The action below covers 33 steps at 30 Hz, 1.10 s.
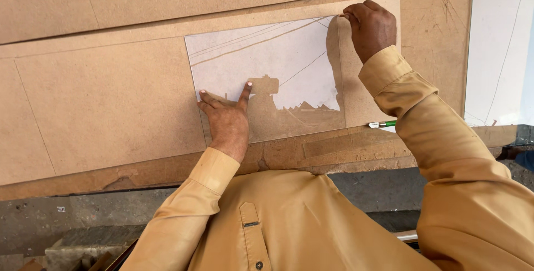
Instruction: The person uses a pencil to trace lines from a paper template onto a rectangular glass sheet placed on a cardboard work surface. They repeatedly reposition the glass and template to align and mark different sections.
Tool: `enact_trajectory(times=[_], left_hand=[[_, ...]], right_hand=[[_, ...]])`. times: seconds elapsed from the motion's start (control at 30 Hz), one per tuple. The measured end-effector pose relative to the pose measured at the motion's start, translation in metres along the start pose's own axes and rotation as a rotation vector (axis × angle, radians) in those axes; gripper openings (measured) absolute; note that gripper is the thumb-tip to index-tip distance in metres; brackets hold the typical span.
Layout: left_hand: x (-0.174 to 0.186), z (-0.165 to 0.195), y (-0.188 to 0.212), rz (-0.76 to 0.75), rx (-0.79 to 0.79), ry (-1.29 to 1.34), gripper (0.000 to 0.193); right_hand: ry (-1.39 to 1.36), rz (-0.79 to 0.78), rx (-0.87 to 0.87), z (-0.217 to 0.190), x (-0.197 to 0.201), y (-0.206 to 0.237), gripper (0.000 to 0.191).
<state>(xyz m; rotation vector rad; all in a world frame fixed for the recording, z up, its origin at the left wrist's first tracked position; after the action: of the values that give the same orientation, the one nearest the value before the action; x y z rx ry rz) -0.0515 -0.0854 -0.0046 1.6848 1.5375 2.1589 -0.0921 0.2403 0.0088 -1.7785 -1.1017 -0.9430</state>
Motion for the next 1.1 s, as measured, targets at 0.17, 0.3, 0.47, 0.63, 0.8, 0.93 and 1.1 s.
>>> enact_trajectory(times=[0.17, 0.3, 0.47, 0.63, 0.8, 0.93, 1.1], left_hand=[[-0.002, -0.003, 0.005, -0.018, -0.005, -0.016, 0.109], [-0.003, 0.000, 0.008, -0.057, -0.019, -0.027, 0.113], [-0.005, 0.000, 0.015, -0.015, -0.008, 0.005, 0.109], [-0.008, 0.004, 0.021, 0.011, -0.020, 0.000, 0.107], [-0.015, 0.010, 0.017, 0.079, -0.034, 0.093, 0.092], [-0.025, 0.012, 0.012, 0.133, -0.047, 0.073, 0.088], [-0.032, -0.002, 0.038, 0.408, -0.003, 0.246, 0.083]], right_hand=[[0.043, 0.014, 0.056, -0.006, -0.004, 0.004, 0.006], [0.083, -0.036, 0.047, 0.000, -0.003, 0.035, 0.007], [0.119, -0.171, 0.010, -0.008, 0.022, 0.134, 0.019], [0.099, -0.221, -0.065, -0.036, 0.075, 0.236, 0.011], [0.044, -0.085, -0.263, -0.040, 0.116, 0.253, 0.010], [-0.101, 0.038, -0.430, -0.032, 0.123, 0.246, 0.020], [-0.099, 0.034, -0.572, -0.033, 0.081, 0.243, 0.014]])
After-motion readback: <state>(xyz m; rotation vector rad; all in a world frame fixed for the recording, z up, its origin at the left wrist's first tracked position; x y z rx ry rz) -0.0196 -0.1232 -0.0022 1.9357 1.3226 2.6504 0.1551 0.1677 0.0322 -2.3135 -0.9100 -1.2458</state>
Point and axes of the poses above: each hand's wrist, its own y-axis away from the middle knuckle, its own x-axis out of the back of the hand, z = x × y, the point moved 6 cm from there along -y, towards the middle knuckle, and after that the axes turned 11 degrees about -x, right-handed, at the moved point
